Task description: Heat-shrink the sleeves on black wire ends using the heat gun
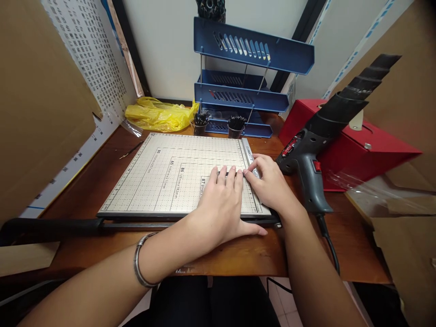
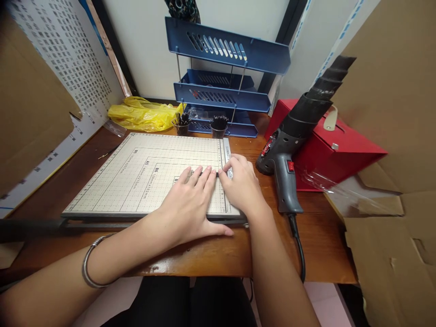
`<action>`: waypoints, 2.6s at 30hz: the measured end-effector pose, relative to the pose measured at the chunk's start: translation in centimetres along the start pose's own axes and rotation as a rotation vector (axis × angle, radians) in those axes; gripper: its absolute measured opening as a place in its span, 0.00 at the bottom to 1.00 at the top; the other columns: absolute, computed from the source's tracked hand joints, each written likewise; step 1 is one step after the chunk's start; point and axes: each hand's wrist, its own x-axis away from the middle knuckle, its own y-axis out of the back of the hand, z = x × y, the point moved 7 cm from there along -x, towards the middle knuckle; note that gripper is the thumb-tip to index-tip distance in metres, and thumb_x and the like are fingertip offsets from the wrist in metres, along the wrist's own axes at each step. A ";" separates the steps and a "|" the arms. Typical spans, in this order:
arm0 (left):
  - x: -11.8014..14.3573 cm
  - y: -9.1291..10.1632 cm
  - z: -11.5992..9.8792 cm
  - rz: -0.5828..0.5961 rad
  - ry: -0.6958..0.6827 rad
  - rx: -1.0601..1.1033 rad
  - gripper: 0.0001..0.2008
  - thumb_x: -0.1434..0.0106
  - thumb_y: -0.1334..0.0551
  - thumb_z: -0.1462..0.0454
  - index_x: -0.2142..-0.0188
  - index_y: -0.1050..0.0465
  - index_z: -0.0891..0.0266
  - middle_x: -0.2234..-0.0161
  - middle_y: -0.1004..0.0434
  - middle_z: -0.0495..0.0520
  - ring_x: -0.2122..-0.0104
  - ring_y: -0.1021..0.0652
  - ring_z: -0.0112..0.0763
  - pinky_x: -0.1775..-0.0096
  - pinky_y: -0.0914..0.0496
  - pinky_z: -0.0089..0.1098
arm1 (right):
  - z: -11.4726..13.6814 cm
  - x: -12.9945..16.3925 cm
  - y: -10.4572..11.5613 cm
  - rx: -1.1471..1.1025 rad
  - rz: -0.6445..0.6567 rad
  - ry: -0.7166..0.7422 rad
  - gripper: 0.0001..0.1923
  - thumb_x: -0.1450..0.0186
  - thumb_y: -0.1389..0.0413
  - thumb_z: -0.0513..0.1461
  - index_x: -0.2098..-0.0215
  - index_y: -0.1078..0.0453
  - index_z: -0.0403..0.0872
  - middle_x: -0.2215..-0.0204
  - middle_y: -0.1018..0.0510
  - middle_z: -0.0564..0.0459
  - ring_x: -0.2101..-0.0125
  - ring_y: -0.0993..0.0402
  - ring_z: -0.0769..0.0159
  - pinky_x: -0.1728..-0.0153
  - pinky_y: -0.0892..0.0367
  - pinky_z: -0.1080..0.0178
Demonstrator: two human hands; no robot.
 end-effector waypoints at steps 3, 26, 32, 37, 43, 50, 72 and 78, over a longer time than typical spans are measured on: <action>0.1 0.0 0.0 0.003 0.001 0.002 0.67 0.45 0.55 0.24 0.29 0.50 0.83 0.29 0.49 0.79 0.29 0.44 0.66 0.31 0.52 0.56 | 0.0 0.0 0.0 -0.012 0.003 0.002 0.06 0.33 0.46 0.44 0.67 0.35 0.52 0.45 0.28 0.44 0.39 0.35 0.48 0.40 0.39 0.42; 0.0 -0.1 0.1 -0.004 0.003 0.010 0.67 0.45 0.55 0.25 0.29 0.48 0.82 0.29 0.50 0.79 0.30 0.44 0.68 0.34 0.45 0.58 | 0.0 0.2 -0.4 -0.082 0.078 0.034 0.03 0.31 0.53 0.40 0.61 0.39 0.52 0.45 0.30 0.43 0.37 0.39 0.50 0.38 0.43 0.44; 0.1 -0.2 -0.1 0.019 0.002 0.005 0.66 0.45 0.55 0.25 0.29 0.49 0.82 0.28 0.52 0.78 0.29 0.45 0.68 0.34 0.46 0.57 | 0.3 0.2 -0.4 -0.097 0.057 0.045 0.04 0.31 0.51 0.42 0.63 0.38 0.51 0.45 0.30 0.42 0.36 0.39 0.53 0.36 0.44 0.46; 0.0 -0.1 -0.1 0.021 0.002 0.000 0.66 0.44 0.55 0.25 0.29 0.50 0.82 0.28 0.52 0.78 0.29 0.45 0.68 0.34 0.45 0.57 | 0.2 0.2 -0.4 -0.092 0.042 0.029 0.03 0.32 0.49 0.40 0.64 0.37 0.51 0.43 0.31 0.43 0.35 0.39 0.55 0.34 0.45 0.45; -0.1 -0.1 0.0 0.009 0.000 0.011 0.67 0.45 0.54 0.25 0.29 0.49 0.82 0.29 0.51 0.79 0.30 0.45 0.69 0.34 0.45 0.58 | 0.2 0.2 -0.4 -0.094 0.044 0.031 0.05 0.31 0.48 0.43 0.64 0.37 0.51 0.44 0.30 0.43 0.35 0.39 0.54 0.35 0.45 0.45; 0.0 -0.1 0.1 -0.001 -0.001 0.001 0.67 0.45 0.56 0.24 0.29 0.50 0.83 0.28 0.51 0.78 0.30 0.45 0.68 0.34 0.44 0.58 | 0.2 0.2 -0.5 -0.098 0.056 0.043 0.04 0.30 0.50 0.40 0.63 0.36 0.51 0.43 0.31 0.42 0.34 0.41 0.55 0.33 0.47 0.46; -0.1 -0.1 0.1 0.016 -0.004 -0.015 0.67 0.45 0.51 0.25 0.29 0.49 0.83 0.28 0.51 0.78 0.29 0.45 0.67 0.33 0.45 0.57 | 0.1 0.0 -0.3 -0.075 0.015 0.009 0.07 0.30 0.51 0.44 0.56 0.36 0.51 0.48 0.27 0.44 0.45 0.29 0.52 0.40 0.38 0.46; 0.0 -0.1 0.0 0.016 -0.004 -0.010 0.67 0.44 0.52 0.25 0.29 0.51 0.83 0.28 0.51 0.78 0.29 0.45 0.68 0.33 0.45 0.57 | -0.4 -0.3 -0.5 -0.055 -0.010 -0.056 0.17 0.31 0.47 0.46 0.47 0.37 0.50 0.44 0.27 0.43 0.46 0.28 0.49 0.43 0.35 0.45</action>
